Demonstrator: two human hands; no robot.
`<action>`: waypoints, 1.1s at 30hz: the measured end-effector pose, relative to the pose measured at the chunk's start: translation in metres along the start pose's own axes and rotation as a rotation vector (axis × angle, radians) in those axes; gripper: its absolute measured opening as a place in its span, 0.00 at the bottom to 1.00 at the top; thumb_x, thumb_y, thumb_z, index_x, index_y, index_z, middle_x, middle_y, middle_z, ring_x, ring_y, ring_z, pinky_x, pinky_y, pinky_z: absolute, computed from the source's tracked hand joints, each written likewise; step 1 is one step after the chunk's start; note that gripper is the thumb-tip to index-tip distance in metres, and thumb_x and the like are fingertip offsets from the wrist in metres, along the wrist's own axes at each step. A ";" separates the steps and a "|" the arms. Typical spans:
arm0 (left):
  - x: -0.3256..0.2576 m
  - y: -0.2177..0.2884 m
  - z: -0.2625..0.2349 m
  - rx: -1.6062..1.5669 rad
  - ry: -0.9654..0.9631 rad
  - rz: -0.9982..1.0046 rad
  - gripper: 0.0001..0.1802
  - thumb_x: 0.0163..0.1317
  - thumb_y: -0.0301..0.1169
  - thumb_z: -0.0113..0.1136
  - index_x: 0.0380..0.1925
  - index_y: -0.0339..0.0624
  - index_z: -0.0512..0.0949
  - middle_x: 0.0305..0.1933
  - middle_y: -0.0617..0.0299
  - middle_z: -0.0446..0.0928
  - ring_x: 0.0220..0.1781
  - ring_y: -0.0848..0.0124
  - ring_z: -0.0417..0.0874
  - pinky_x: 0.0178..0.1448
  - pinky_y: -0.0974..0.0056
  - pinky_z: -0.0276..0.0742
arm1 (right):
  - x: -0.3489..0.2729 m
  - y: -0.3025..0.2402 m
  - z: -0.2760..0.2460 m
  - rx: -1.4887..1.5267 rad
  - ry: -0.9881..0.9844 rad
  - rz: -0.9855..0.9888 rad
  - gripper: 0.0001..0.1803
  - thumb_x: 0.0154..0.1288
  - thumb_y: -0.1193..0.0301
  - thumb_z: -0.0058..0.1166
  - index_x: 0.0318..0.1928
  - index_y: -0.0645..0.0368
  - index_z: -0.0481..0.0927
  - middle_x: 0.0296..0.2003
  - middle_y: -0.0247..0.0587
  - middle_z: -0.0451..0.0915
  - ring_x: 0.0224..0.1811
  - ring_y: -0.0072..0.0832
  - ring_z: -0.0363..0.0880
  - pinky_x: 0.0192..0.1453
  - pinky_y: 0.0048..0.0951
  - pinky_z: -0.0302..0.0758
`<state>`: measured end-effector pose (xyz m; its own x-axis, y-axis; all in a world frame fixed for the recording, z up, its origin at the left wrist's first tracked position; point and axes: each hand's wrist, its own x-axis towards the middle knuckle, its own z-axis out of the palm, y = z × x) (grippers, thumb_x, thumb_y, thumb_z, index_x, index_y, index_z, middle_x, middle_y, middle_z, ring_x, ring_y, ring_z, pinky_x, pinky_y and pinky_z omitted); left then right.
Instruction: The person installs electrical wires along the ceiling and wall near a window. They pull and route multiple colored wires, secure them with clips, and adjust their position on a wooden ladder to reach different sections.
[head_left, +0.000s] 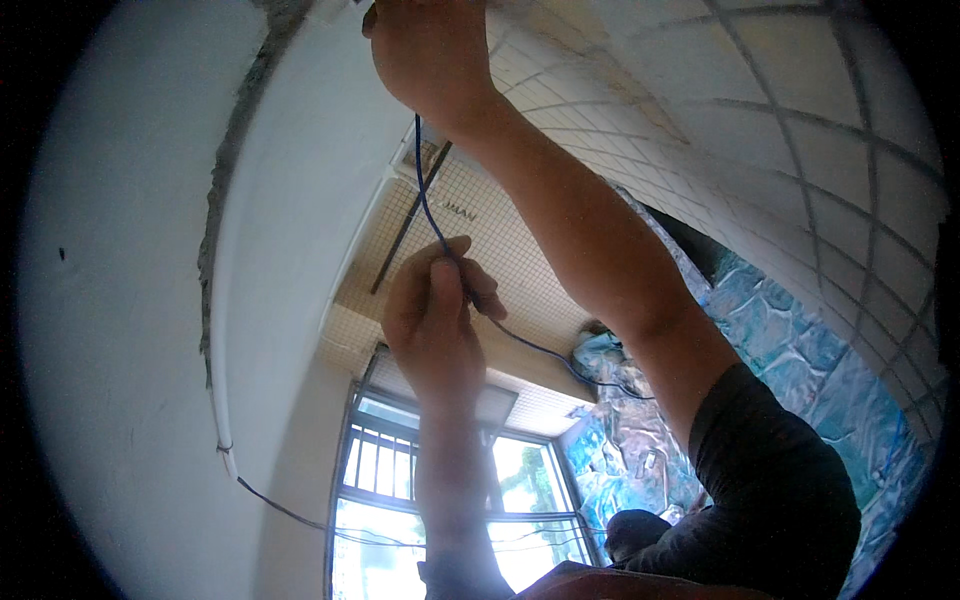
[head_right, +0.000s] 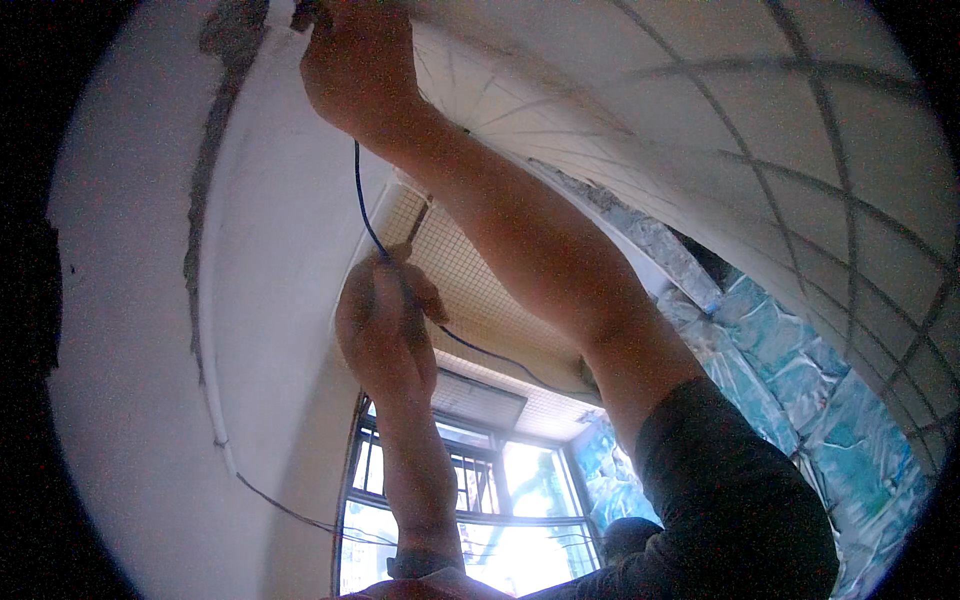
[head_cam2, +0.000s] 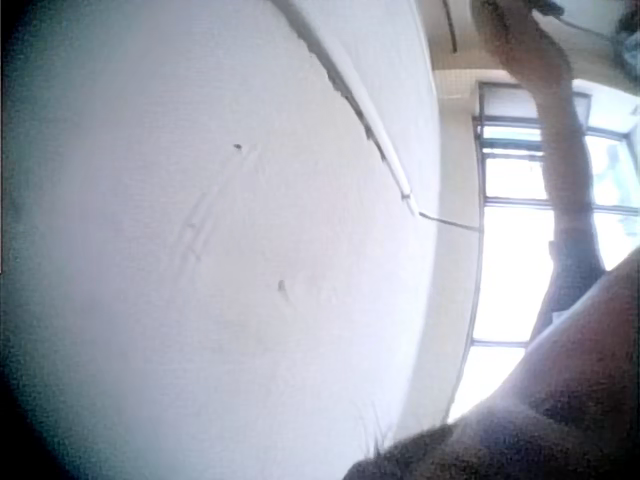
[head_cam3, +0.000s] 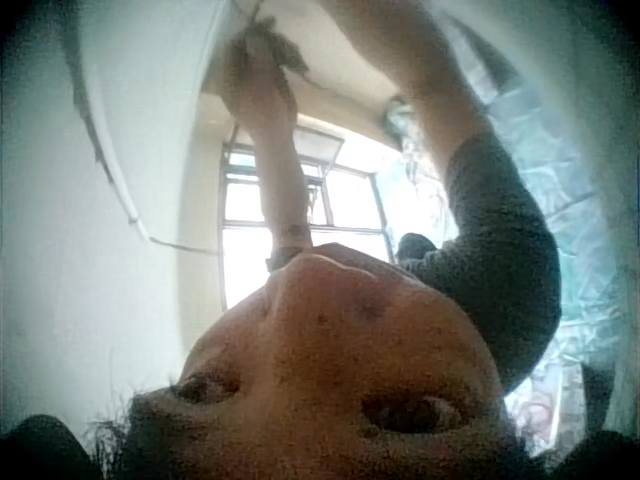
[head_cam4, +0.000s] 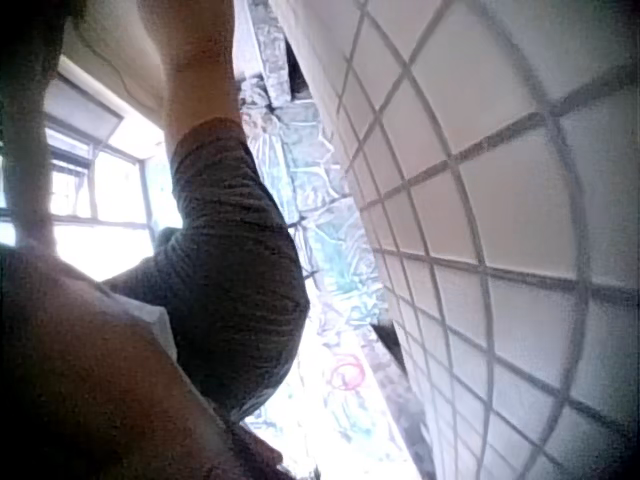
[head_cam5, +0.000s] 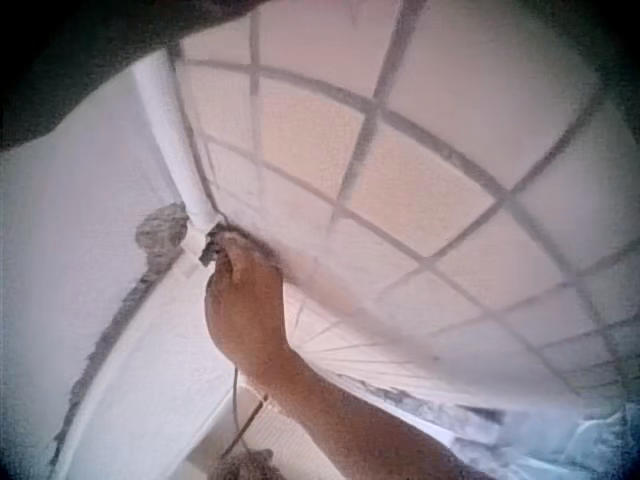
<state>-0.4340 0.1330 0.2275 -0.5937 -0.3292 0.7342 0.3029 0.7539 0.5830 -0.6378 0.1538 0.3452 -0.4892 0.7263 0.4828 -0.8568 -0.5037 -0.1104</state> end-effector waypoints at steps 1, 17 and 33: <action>0.002 0.004 0.003 0.021 0.007 -0.013 0.16 0.75 0.33 0.51 0.48 0.27 0.76 0.26 0.58 0.76 0.24 0.73 0.75 0.25 0.69 0.69 | 0.004 -0.001 -0.002 0.015 -0.038 0.005 0.09 0.69 0.78 0.43 0.41 0.67 0.77 0.28 0.58 0.79 0.34 0.58 0.79 0.41 0.52 0.72; 0.002 0.003 0.017 -0.014 0.017 -0.076 0.15 0.71 0.29 0.55 0.48 0.26 0.77 0.27 0.60 0.74 0.26 0.75 0.73 0.29 0.70 0.68 | 0.002 -0.012 -0.016 0.102 0.020 0.059 0.11 0.66 0.80 0.43 0.43 0.65 0.80 0.35 0.60 0.82 0.39 0.56 0.81 0.44 0.50 0.77; 0.003 0.000 0.028 0.034 -0.025 -0.112 0.22 0.69 0.38 0.61 0.49 0.26 0.76 0.27 0.60 0.74 0.26 0.73 0.74 0.29 0.68 0.70 | 0.003 0.004 -0.013 -0.061 0.048 -0.190 0.10 0.69 0.79 0.45 0.42 0.65 0.80 0.34 0.53 0.82 0.37 0.48 0.83 0.43 0.44 0.76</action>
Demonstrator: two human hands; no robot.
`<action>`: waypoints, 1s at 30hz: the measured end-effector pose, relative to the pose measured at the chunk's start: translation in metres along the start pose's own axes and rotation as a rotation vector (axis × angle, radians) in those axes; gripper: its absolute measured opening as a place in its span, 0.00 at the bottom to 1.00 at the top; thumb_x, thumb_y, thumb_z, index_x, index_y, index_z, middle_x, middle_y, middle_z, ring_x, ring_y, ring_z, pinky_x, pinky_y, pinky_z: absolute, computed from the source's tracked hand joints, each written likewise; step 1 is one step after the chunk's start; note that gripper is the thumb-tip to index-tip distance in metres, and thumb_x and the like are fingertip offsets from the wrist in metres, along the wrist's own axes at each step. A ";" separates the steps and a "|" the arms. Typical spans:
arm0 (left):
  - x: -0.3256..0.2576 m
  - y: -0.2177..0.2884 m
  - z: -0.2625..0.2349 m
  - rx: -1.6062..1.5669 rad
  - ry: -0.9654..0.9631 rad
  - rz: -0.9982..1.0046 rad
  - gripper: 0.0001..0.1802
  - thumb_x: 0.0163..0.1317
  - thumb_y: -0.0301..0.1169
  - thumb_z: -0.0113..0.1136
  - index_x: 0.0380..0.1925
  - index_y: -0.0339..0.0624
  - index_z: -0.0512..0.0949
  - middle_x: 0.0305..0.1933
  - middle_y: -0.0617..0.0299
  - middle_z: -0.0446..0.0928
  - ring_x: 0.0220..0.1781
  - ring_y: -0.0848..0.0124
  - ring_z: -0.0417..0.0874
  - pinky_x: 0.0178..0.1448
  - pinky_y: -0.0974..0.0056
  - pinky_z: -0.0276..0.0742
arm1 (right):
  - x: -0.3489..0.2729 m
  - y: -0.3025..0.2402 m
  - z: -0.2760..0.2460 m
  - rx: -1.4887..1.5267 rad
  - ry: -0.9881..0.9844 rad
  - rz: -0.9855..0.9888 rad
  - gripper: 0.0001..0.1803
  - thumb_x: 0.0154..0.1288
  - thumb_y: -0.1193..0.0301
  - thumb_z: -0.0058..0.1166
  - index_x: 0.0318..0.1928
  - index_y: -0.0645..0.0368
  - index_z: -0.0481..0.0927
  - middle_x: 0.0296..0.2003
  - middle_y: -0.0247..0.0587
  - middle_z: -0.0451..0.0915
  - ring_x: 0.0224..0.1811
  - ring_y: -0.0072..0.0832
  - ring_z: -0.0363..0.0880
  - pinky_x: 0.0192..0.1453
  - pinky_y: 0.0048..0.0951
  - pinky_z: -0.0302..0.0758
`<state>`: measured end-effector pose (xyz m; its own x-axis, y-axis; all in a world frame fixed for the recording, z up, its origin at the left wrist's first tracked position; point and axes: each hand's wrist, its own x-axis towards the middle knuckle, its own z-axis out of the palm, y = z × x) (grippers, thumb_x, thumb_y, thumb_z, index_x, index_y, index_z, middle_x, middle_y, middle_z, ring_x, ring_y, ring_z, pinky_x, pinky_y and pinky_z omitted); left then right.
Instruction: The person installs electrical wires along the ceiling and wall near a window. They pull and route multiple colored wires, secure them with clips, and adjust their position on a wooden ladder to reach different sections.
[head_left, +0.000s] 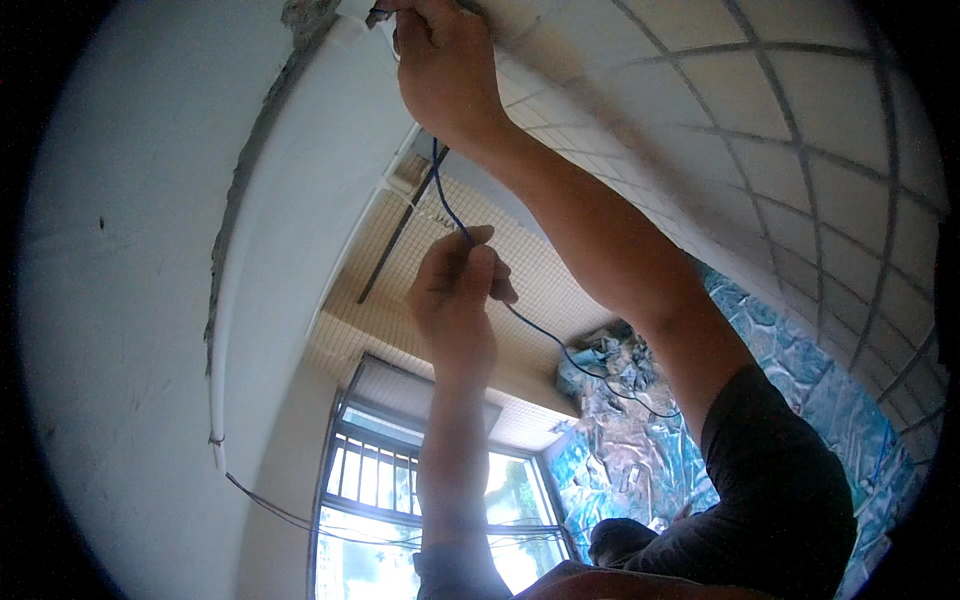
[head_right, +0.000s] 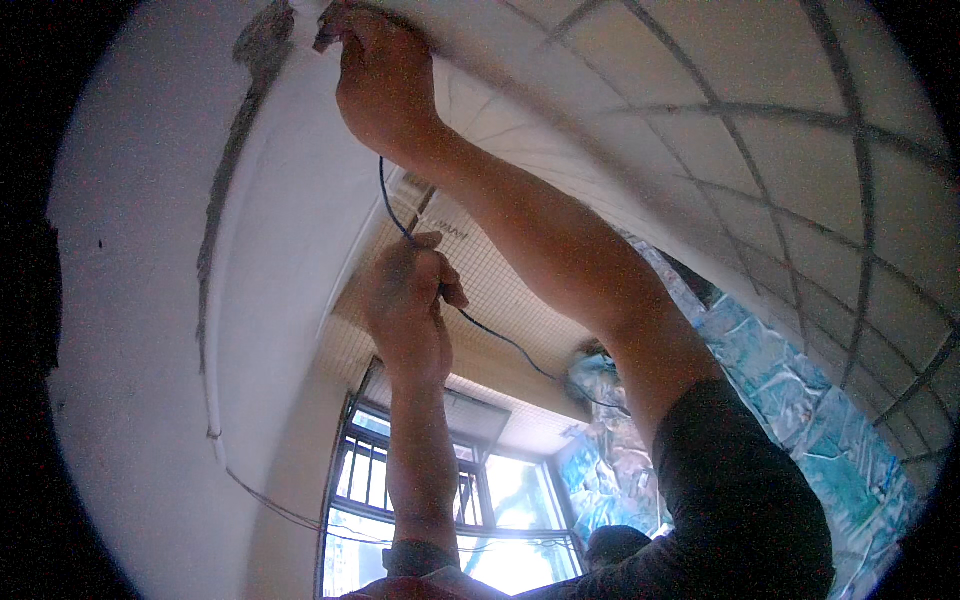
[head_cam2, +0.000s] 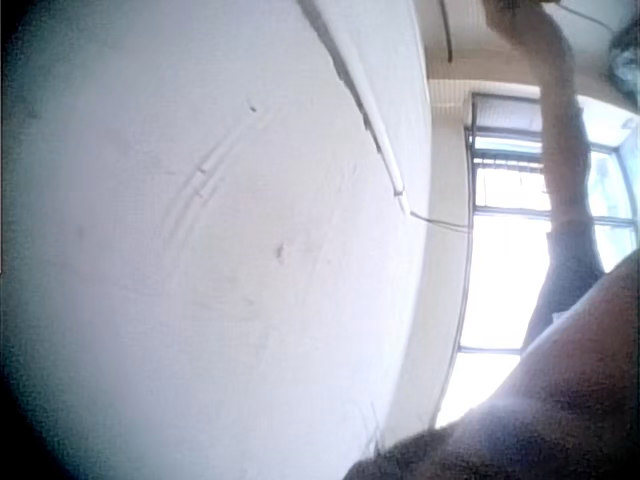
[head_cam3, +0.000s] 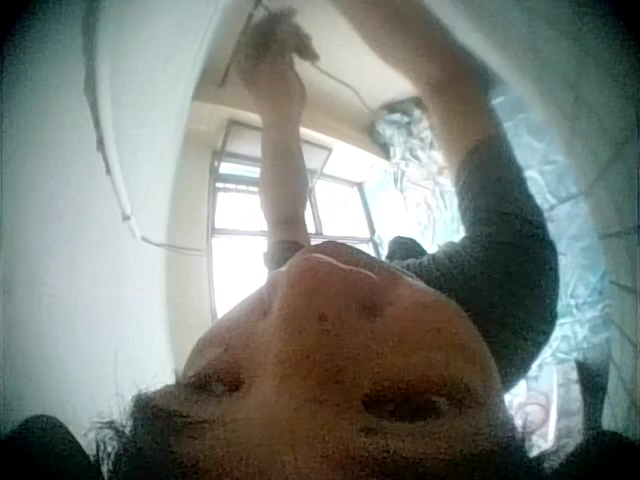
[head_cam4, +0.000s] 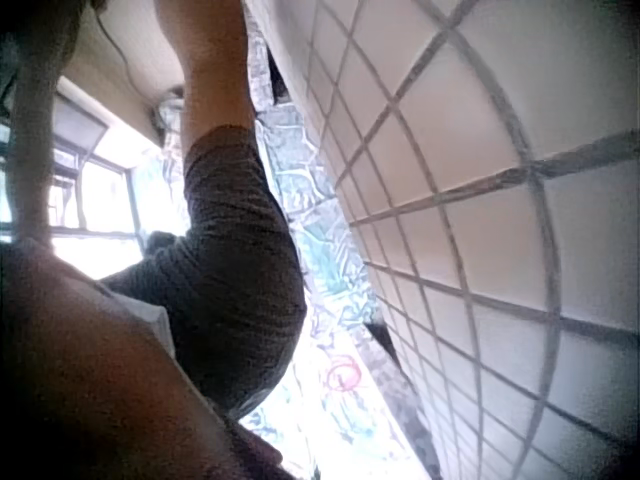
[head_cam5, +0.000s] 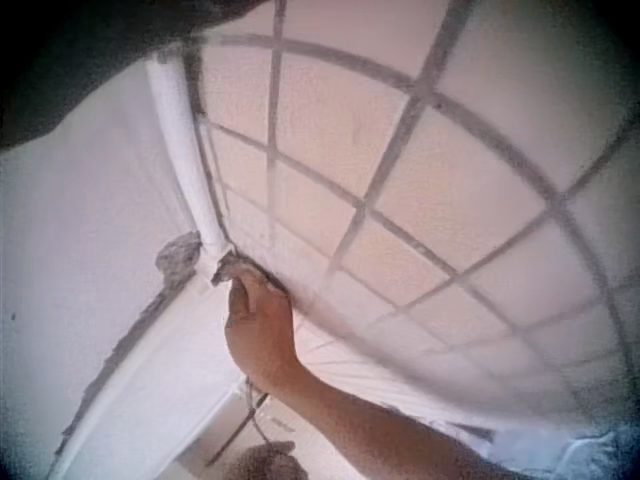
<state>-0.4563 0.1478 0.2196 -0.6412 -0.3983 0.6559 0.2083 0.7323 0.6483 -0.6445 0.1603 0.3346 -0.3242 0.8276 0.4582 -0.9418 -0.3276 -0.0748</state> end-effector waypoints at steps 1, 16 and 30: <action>-0.002 -0.004 -0.003 0.001 -0.010 -0.010 0.22 0.69 0.38 0.61 0.49 0.27 0.76 0.27 0.60 0.74 0.26 0.73 0.74 0.30 0.68 0.71 | -0.001 -0.005 -0.001 0.035 -0.004 0.034 0.09 0.69 0.78 0.45 0.41 0.64 0.81 0.33 0.53 0.82 0.37 0.48 0.83 0.43 0.44 0.76; -0.010 -0.005 -0.021 0.043 0.065 -0.006 0.22 0.69 0.40 0.61 0.49 0.29 0.77 0.27 0.60 0.74 0.28 0.73 0.75 0.33 0.68 0.71 | -0.002 -0.017 0.011 0.421 -0.080 0.529 0.09 0.70 0.76 0.45 0.38 0.68 0.79 0.24 0.46 0.75 0.24 0.32 0.73 0.31 0.36 0.68; -0.001 -0.019 -0.026 0.008 0.017 -0.010 0.18 0.71 0.35 0.58 0.49 0.27 0.76 0.27 0.60 0.74 0.26 0.72 0.74 0.32 0.67 0.71 | -0.011 -0.018 0.001 0.090 -0.176 0.322 0.10 0.70 0.77 0.44 0.42 0.64 0.80 0.29 0.50 0.81 0.24 0.43 0.77 0.33 0.41 0.74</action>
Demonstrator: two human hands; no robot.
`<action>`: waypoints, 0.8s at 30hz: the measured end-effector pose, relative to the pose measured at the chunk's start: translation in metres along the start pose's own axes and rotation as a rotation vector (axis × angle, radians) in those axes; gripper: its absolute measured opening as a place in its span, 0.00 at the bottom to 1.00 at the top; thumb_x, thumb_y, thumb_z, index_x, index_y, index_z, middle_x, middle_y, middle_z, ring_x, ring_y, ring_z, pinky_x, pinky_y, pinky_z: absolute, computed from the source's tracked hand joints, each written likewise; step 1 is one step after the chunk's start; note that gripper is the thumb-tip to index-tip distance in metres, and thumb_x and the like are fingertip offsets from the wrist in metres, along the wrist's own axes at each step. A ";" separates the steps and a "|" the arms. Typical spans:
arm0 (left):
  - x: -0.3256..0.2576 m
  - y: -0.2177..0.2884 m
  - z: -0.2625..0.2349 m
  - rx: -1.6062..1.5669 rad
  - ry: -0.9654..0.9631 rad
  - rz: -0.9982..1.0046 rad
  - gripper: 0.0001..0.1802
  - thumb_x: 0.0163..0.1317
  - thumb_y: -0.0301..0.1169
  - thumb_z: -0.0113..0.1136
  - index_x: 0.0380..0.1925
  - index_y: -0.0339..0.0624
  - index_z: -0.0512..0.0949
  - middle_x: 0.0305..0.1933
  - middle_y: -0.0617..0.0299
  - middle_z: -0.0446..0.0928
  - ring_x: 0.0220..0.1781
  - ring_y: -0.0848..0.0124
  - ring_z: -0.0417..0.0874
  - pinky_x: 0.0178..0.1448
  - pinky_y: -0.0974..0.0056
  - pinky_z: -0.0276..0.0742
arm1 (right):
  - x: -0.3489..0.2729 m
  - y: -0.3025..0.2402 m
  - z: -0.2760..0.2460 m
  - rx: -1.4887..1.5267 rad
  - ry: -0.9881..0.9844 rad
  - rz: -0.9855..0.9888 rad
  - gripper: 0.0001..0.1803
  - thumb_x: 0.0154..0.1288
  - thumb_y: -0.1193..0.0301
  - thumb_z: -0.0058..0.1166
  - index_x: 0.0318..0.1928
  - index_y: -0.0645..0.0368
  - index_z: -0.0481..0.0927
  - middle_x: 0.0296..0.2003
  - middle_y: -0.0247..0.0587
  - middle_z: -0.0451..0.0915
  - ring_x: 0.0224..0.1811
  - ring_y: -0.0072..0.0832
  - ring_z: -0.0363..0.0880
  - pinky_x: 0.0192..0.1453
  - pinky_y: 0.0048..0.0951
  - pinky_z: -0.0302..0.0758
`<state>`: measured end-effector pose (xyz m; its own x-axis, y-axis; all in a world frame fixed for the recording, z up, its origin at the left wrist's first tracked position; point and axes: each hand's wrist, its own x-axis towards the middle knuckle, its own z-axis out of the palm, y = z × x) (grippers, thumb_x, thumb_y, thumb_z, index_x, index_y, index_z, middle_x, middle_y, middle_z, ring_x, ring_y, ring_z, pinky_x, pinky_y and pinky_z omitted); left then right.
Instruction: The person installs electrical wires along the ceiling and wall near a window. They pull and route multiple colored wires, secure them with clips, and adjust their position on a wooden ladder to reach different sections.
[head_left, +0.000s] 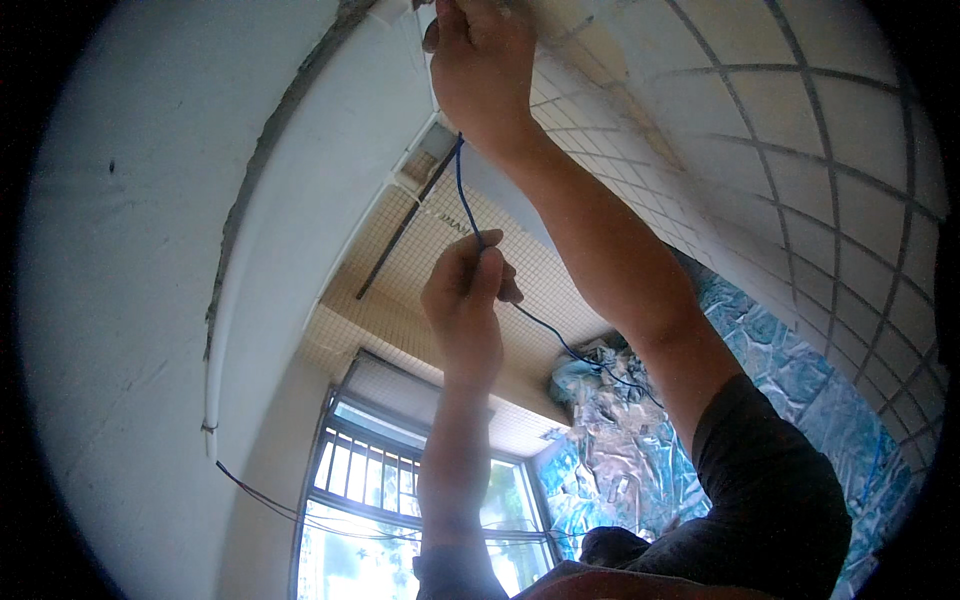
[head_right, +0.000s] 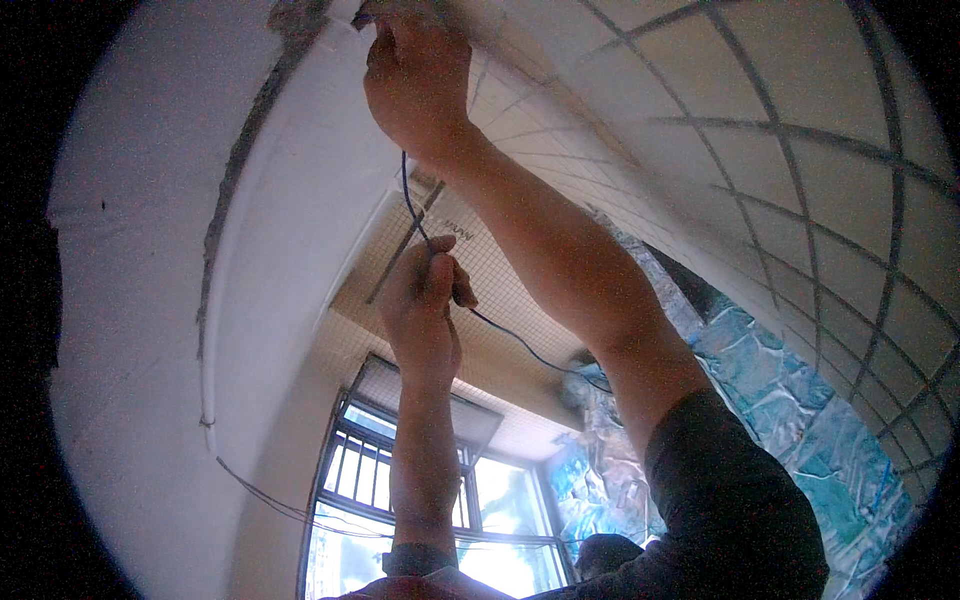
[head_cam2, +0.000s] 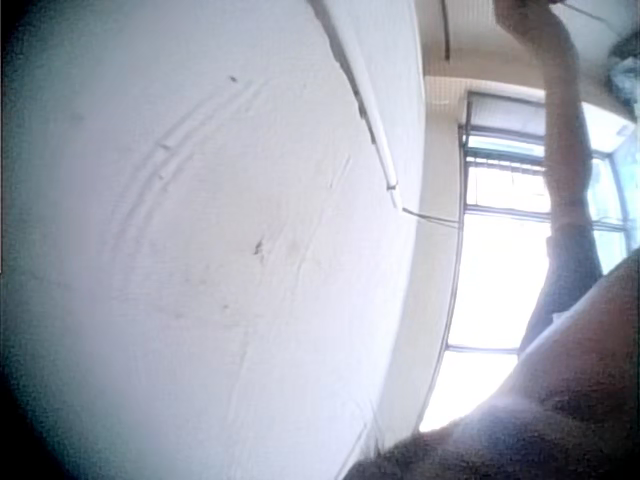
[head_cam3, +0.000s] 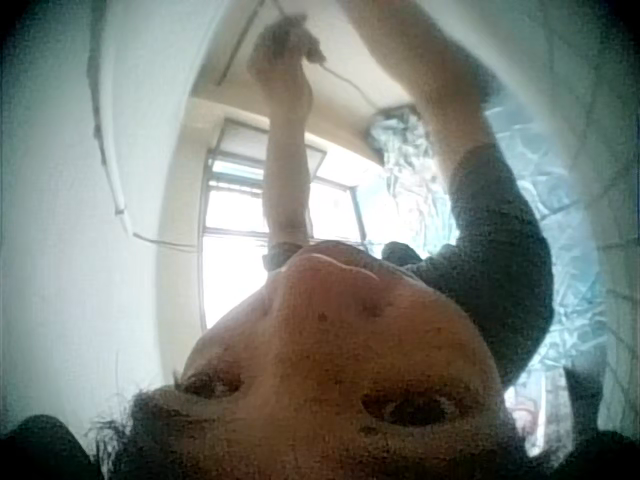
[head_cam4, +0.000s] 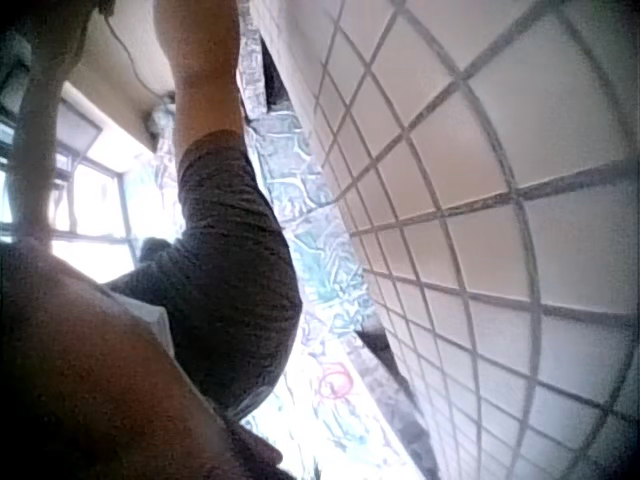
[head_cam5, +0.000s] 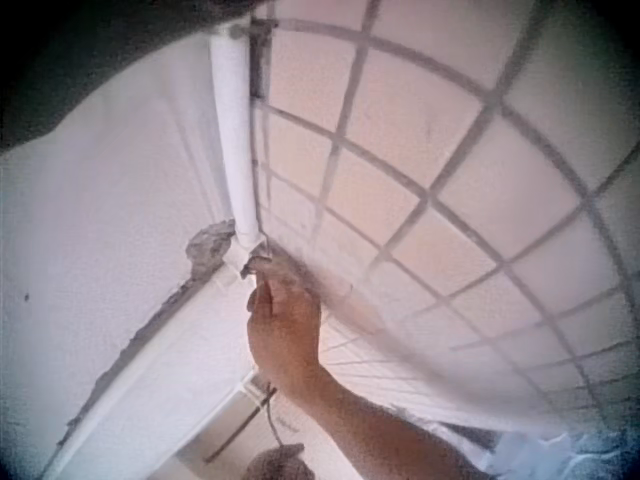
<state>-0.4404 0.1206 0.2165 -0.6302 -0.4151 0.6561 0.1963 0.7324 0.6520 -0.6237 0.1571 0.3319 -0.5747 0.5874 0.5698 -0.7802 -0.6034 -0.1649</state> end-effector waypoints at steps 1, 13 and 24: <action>0.001 0.003 0.003 0.013 0.006 -0.003 0.18 0.71 0.35 0.58 0.49 0.27 0.76 0.27 0.60 0.74 0.26 0.72 0.74 0.32 0.67 0.71 | 0.002 0.002 0.002 -0.064 0.066 -0.079 0.10 0.69 0.77 0.44 0.40 0.64 0.80 0.29 0.52 0.82 0.26 0.46 0.79 0.34 0.42 0.74; 0.009 0.004 0.018 -0.053 -0.025 0.010 0.19 0.72 0.38 0.57 0.47 0.29 0.77 0.27 0.61 0.73 0.26 0.73 0.72 0.31 0.67 0.70 | 0.021 -0.012 -0.001 0.236 0.075 0.108 0.09 0.62 0.77 0.46 0.27 0.67 0.78 0.26 0.57 0.80 0.31 0.53 0.80 0.37 0.46 0.73; 0.011 0.014 0.020 -0.017 -0.013 0.024 0.17 0.71 0.35 0.57 0.47 0.28 0.77 0.27 0.59 0.73 0.25 0.72 0.72 0.30 0.67 0.70 | 0.024 -0.002 0.009 -0.030 0.144 -0.043 0.08 0.62 0.76 0.48 0.28 0.65 0.79 0.24 0.55 0.79 0.27 0.49 0.79 0.33 0.43 0.72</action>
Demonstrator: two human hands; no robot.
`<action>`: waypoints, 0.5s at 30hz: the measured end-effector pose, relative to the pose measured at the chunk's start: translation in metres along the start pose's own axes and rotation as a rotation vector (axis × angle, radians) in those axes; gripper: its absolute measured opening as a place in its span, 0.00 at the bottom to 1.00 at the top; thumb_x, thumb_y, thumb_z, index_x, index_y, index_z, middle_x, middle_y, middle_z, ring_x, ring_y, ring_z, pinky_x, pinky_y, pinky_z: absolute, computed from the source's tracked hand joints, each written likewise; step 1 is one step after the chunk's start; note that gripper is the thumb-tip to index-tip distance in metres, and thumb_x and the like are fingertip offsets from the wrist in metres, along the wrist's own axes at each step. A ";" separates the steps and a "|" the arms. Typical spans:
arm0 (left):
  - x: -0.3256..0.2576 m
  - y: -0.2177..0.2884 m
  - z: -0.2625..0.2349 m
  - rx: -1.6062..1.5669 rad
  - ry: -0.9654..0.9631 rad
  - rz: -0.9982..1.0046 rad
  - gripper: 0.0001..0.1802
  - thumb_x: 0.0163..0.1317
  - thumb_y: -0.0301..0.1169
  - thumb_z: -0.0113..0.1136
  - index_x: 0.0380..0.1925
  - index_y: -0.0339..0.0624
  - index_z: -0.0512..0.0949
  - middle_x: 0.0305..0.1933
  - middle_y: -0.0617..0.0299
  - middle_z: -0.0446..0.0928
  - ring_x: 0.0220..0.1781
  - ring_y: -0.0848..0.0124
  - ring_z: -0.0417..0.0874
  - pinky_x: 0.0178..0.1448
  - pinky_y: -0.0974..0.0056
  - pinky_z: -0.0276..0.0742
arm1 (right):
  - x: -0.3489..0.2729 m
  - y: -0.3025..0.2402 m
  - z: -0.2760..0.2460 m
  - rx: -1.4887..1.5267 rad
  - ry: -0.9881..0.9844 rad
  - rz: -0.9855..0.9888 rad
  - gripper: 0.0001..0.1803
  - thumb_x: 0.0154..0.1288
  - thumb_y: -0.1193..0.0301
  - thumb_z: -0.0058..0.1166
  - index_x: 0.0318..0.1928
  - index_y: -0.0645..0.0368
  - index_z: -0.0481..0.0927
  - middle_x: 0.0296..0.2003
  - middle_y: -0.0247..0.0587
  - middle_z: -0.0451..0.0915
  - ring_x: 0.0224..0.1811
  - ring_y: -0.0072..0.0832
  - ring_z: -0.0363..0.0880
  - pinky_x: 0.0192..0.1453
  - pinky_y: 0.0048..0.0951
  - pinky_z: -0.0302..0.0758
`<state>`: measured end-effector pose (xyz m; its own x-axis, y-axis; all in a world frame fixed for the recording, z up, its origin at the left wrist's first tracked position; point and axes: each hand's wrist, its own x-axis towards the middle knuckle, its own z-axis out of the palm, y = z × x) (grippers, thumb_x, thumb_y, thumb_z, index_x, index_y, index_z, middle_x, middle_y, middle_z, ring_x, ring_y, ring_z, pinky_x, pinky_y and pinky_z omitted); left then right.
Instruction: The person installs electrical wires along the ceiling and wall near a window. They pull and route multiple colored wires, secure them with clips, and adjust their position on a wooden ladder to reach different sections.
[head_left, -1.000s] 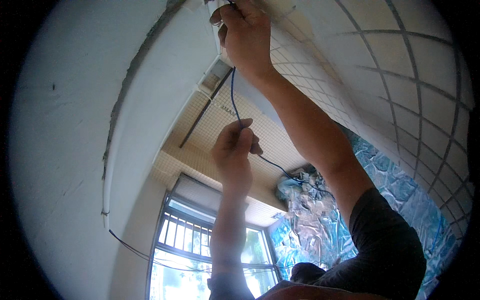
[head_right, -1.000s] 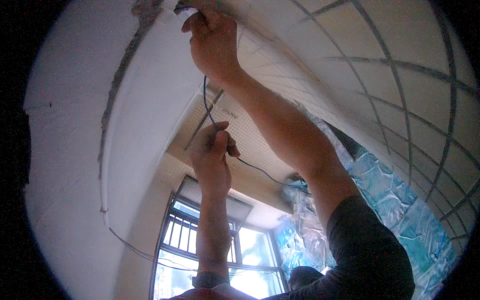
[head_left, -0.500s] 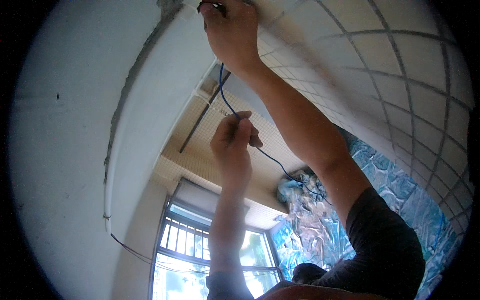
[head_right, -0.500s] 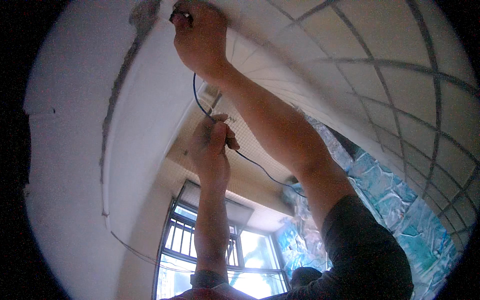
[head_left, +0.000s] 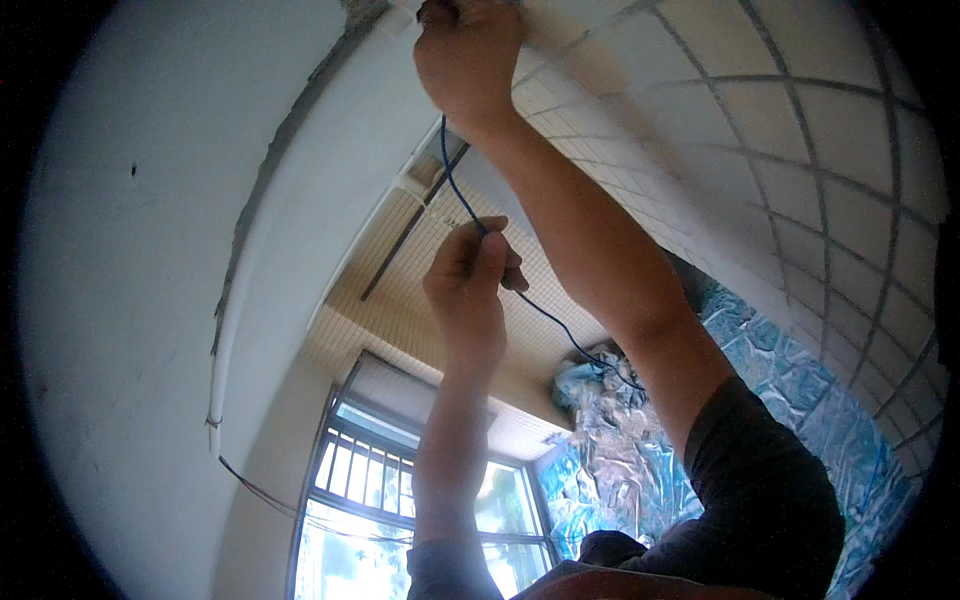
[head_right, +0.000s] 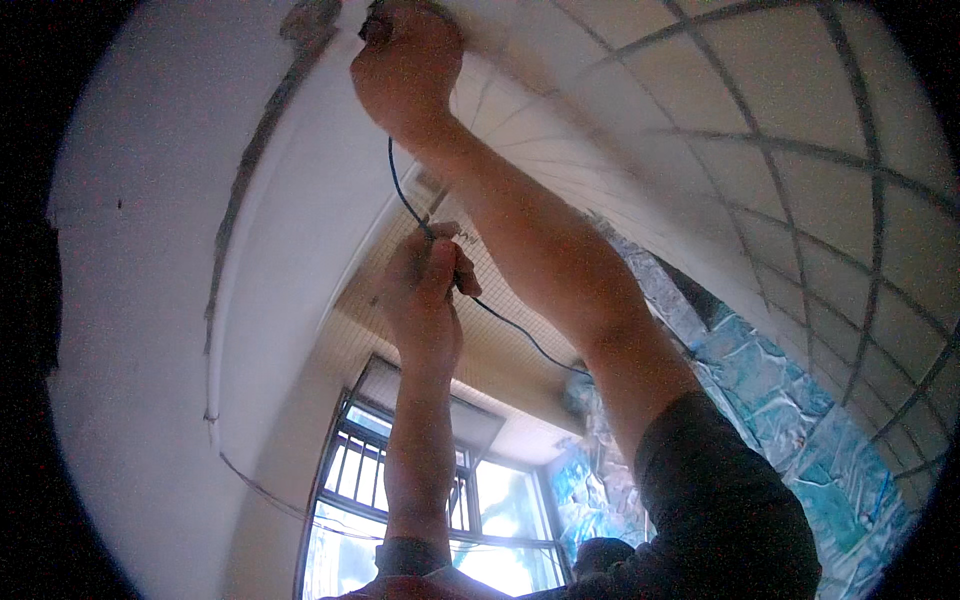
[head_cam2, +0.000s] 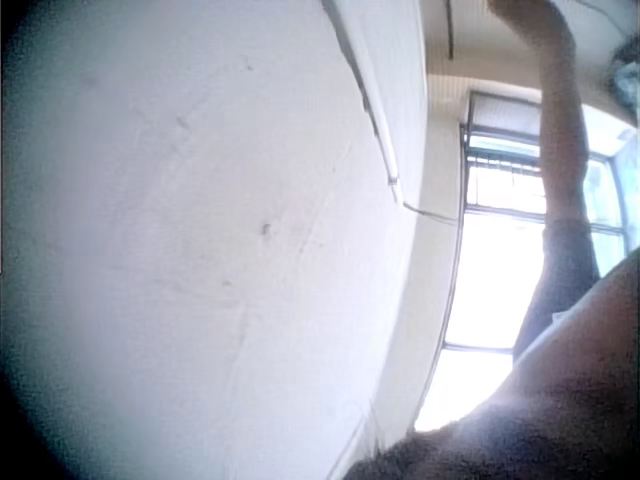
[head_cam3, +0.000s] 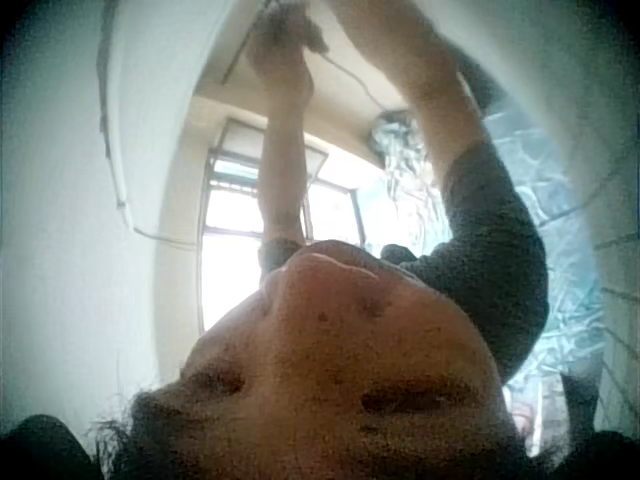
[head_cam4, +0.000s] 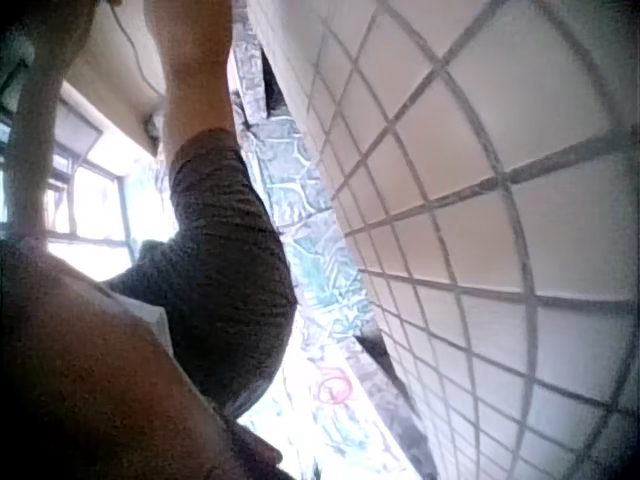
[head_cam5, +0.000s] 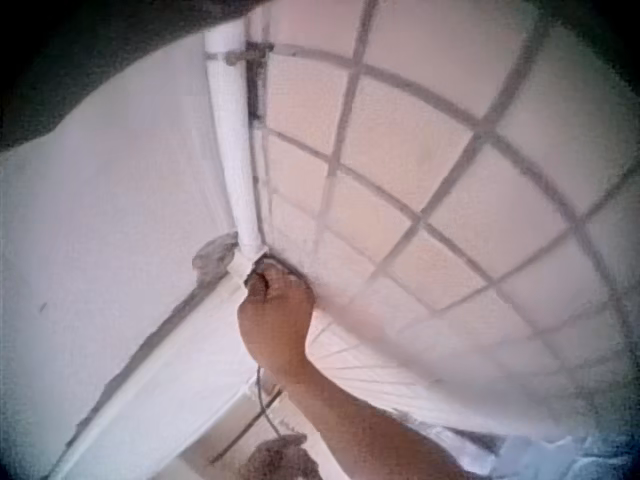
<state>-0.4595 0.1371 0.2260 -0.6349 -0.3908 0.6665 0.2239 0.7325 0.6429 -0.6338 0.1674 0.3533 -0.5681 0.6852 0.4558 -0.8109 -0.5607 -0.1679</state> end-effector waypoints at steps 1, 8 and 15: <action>0.001 -0.002 0.000 0.009 0.000 -0.013 0.16 0.71 0.34 0.57 0.47 0.28 0.77 0.27 0.59 0.74 0.25 0.72 0.72 0.29 0.67 0.70 | -0.003 0.001 0.004 -0.029 0.023 -0.025 0.09 0.63 0.75 0.49 0.29 0.65 0.79 0.23 0.53 0.79 0.25 0.47 0.79 0.32 0.40 0.72; 0.001 -0.019 -0.005 -0.047 0.047 -0.090 0.14 0.71 0.30 0.55 0.46 0.26 0.76 0.27 0.59 0.73 0.25 0.71 0.73 0.30 0.67 0.71 | -0.023 0.003 -0.005 0.158 -0.030 0.026 0.08 0.68 0.73 0.48 0.37 0.60 0.82 0.29 0.47 0.82 0.28 0.42 0.80 0.38 0.43 0.75; -0.013 -0.012 -0.010 0.027 0.065 -0.076 0.17 0.70 0.34 0.59 0.46 0.26 0.77 0.28 0.59 0.73 0.27 0.71 0.75 0.31 0.67 0.73 | -0.013 -0.006 -0.020 0.538 -0.162 0.451 0.11 0.68 0.72 0.49 0.30 0.65 0.77 0.20 0.41 0.72 0.23 0.30 0.70 0.31 0.33 0.69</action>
<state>-0.4470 0.1278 0.2134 -0.5996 -0.4805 0.6400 0.1566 0.7138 0.6827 -0.6248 0.1711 0.3314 -0.7695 0.2784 0.5748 -0.2967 -0.9528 0.0643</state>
